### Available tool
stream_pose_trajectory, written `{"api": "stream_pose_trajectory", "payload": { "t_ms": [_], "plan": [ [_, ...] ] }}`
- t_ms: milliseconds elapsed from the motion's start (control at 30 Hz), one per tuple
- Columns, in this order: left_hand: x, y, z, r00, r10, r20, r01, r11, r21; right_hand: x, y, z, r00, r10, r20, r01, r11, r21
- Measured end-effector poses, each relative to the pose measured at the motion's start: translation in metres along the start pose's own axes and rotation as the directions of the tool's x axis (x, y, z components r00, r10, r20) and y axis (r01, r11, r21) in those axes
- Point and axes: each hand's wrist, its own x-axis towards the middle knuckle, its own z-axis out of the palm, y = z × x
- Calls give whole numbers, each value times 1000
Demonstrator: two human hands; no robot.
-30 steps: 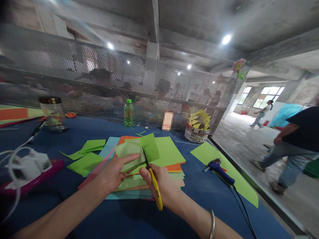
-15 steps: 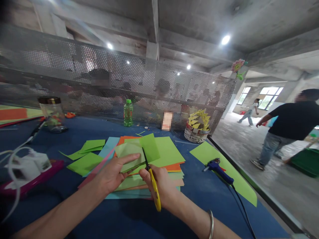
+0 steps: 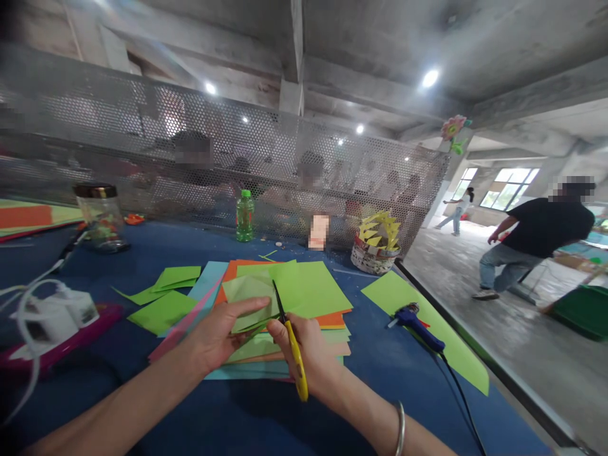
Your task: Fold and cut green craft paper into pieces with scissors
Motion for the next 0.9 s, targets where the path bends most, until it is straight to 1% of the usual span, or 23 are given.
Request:
{"api": "stream_pose_trajectory", "payload": {
  "t_ms": [100, 300, 433, 500, 600, 667, 733, 833, 900],
  "plan": [
    [1, -1, 0, 1000, -14, -5, 14, 1000, 6, 0, -1, 1, 1000, -7, 11, 7, 1000, 17],
    [2, -7, -1, 998, -3, 67, 6, 999, -51, 0, 0, -1, 997, -79, -5, 79, 997, 11],
    [3, -10, -3, 996, -9, 93, 12, 999, -32, 2, -1, -1, 989, -145, -16, 145, 989, -4],
    [4, -10, -3, 995, -2, 97, 6, 999, -38, 2, -5, 0, 992, -129, -9, 129, 991, 19],
    [3, -9, -4, 995, -20, 97, 25, 998, -60, 1, -8, 4, 997, -69, 21, 65, 989, 136],
    [1, -8, -3, 993, -31, 111, 39, 996, -75, 1, -6, 8, 999, -48, 21, 41, 962, 271],
    [0, -7, -2, 993, -11, 113, 20, 996, -81, 2, -1, 14, 999, -40, 13, 32, 920, 390],
    [-3, -7, 0, 997, 36, 73, -29, 995, -90, 4, 4, 21, 999, -40, -3, 36, 880, 473],
    [-5, -7, 1, 997, 37, 66, -31, 995, -93, 5, 5, 24, 999, -48, -18, 51, 860, 508]
  ]
}}
